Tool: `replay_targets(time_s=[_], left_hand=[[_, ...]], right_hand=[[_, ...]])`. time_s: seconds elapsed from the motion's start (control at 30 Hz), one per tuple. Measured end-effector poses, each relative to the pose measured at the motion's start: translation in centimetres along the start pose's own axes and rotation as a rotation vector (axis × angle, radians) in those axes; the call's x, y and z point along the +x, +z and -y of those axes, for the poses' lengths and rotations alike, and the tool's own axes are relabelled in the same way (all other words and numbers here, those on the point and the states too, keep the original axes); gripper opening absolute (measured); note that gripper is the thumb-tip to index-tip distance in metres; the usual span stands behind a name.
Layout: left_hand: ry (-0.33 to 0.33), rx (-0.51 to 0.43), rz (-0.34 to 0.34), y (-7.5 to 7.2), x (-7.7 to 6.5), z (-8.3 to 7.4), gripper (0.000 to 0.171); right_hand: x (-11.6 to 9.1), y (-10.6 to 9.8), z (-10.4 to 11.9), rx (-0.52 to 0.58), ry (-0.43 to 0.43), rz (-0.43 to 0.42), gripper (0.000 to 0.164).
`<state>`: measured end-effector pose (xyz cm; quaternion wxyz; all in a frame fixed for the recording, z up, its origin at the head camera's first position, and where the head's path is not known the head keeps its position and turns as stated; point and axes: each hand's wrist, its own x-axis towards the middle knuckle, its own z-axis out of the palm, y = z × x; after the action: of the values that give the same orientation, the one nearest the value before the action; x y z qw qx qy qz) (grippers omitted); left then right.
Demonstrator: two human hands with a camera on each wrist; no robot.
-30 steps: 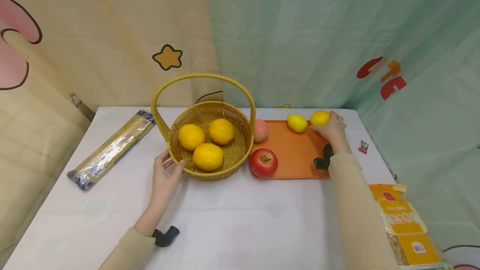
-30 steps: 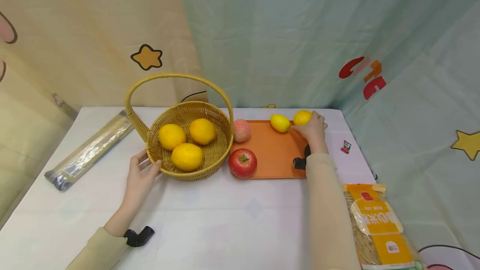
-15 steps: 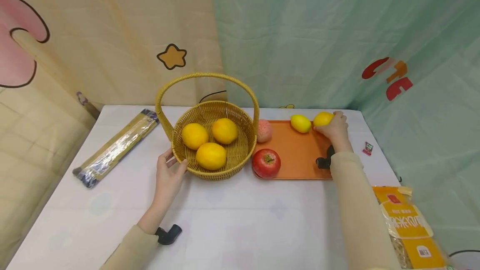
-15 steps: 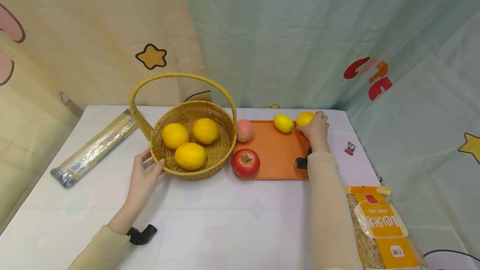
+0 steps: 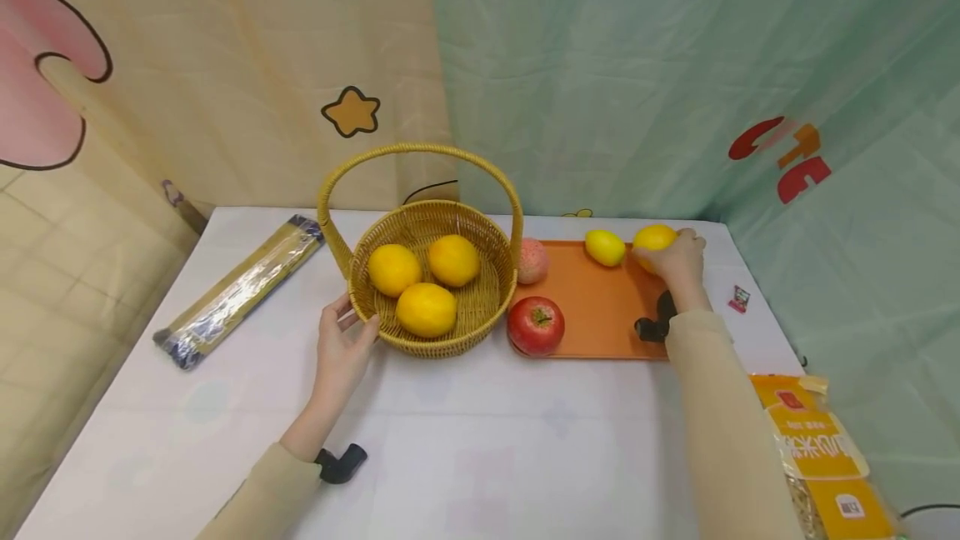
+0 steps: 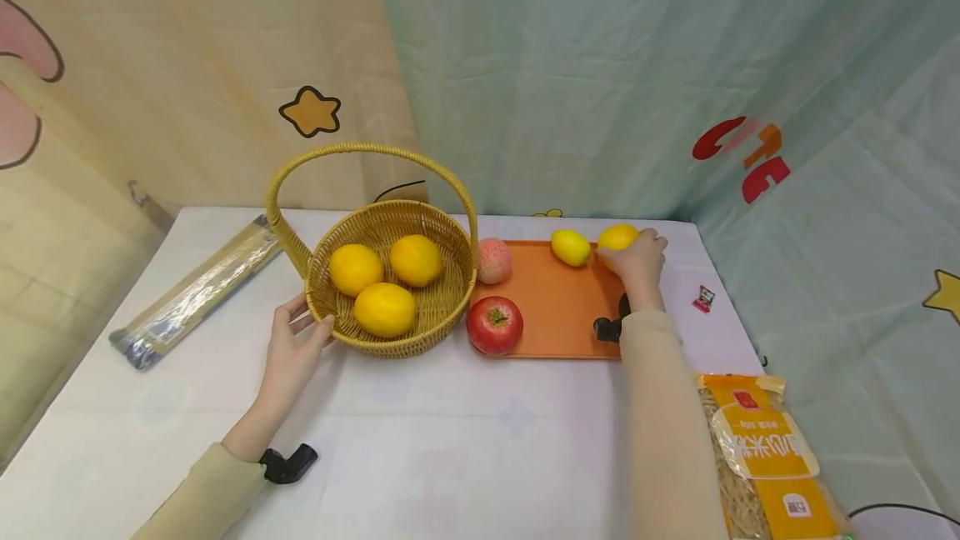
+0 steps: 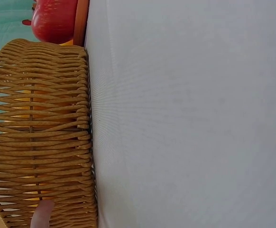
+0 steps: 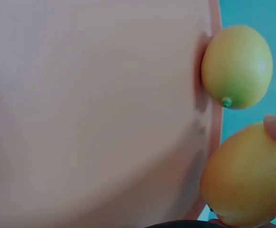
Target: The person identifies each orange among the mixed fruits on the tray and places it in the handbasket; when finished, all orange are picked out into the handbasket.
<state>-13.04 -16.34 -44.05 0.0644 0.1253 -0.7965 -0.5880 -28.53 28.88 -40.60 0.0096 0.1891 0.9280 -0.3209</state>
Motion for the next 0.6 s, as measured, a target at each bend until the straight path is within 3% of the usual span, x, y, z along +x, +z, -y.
replay_targets(time_s=[0.3, 0.6], left_hand=[[0.0, -0.013, 0.006, 0.0, 0.0, -0.1, 0.061], [-0.002, 0.006, 0.004, -0.1, 0.2, 0.1, 0.061]], right_hand=[[-1.8, -0.9, 0.7, 0.163, 0.008, -0.077, 0.089], [-6.8, -0.9, 2.8, 0.355, -0.077, -0.127, 0.089]])
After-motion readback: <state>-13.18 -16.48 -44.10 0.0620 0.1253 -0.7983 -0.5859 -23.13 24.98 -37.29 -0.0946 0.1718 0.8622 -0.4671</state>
